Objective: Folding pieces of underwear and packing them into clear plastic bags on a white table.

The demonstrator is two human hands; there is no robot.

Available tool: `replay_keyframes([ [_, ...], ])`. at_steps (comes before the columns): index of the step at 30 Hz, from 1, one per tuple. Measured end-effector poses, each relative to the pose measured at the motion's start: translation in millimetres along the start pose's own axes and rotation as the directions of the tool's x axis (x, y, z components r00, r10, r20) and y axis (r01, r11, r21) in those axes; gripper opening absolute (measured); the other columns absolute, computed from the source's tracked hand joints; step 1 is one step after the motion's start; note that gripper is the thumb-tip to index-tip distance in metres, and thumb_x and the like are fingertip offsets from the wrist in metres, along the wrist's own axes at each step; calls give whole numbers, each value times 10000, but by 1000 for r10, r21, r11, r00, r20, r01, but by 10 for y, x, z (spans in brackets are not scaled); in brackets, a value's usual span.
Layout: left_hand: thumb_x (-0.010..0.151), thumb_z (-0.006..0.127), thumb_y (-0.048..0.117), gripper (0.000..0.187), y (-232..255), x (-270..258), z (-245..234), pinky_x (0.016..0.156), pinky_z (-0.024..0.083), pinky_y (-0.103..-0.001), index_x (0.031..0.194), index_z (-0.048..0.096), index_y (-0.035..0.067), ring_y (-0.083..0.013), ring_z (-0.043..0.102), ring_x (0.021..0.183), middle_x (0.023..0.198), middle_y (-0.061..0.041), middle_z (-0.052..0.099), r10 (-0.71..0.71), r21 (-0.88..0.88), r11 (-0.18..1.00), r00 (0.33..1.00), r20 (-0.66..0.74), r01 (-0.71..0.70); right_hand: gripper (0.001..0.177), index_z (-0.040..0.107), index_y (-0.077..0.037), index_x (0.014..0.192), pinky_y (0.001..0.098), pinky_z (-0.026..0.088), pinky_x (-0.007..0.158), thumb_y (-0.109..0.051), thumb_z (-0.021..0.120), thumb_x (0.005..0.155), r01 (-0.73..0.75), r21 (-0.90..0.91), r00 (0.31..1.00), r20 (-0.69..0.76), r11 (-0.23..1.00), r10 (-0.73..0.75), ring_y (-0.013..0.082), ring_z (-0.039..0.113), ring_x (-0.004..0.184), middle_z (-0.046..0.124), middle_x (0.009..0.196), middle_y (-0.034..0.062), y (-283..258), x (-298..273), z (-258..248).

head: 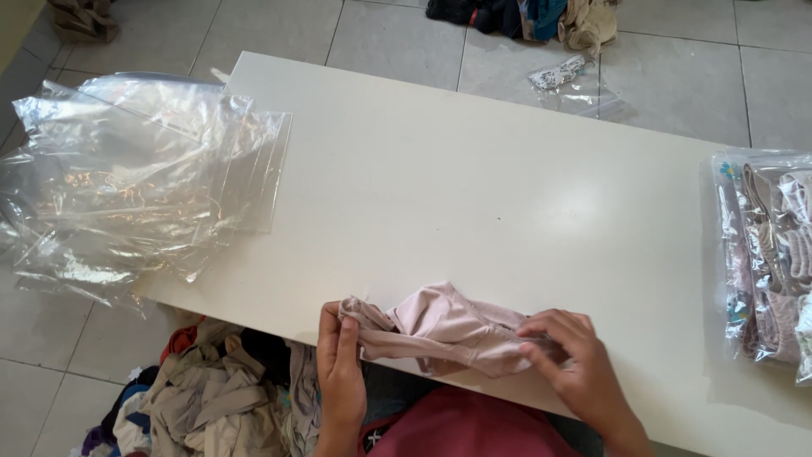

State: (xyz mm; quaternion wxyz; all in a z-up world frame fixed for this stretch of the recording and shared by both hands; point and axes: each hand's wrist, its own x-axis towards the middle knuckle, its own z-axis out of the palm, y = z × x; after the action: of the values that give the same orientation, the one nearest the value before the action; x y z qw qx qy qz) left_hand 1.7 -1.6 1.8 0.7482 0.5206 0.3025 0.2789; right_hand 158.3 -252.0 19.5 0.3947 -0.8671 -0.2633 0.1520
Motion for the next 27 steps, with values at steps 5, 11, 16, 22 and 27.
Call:
replay_keyframes([
  [5,1086,443,255,167,121,-52,4,585,462,-268,1021,482,105,-157,544,664,965,-182,715,146,-63,987,987,-62,-150,449,693,-306,1177,276,530,844,-397,835,761,60,-194,976,218,979,-16,111,735,921,774,1057,-111,-199,35,64],
  [11,1066,544,185,86,232,76,-252,1003,483,-342,1107,478,147,-183,631,963,948,-64,650,192,41,981,969,-155,-188,244,829,-145,1093,246,474,580,-121,787,854,-212,348,958,257,913,125,109,607,631,742,757,15,62,-53,-264],
  [16,992,614,109,244,443,378,-145,815,516,-296,1201,490,124,-170,588,860,921,-36,605,-54,111,993,980,190,34,248,684,-38,1080,229,417,655,-114,756,854,-25,877,998,-6,480,63,137,589,801,661,1030,58,754,-107,-409],
  [22,948,691,4,427,1024,654,289,883,492,-271,1277,459,146,-129,555,954,1047,2,576,249,-175,966,877,412,-192,193,678,-152,1203,373,544,1072,-89,650,1022,418,835,903,-423,358,-68,239,684,1122,715,1123,60,603,118,-930],
  [27,970,736,72,395,1032,532,331,808,568,-260,1250,459,106,-199,594,1020,1130,-23,491,457,-447,863,739,495,-234,188,633,-250,1284,424,442,1339,-198,539,1130,579,652,805,-551,490,-218,180,608,1135,612,1082,-15,715,-20,-1104],
])
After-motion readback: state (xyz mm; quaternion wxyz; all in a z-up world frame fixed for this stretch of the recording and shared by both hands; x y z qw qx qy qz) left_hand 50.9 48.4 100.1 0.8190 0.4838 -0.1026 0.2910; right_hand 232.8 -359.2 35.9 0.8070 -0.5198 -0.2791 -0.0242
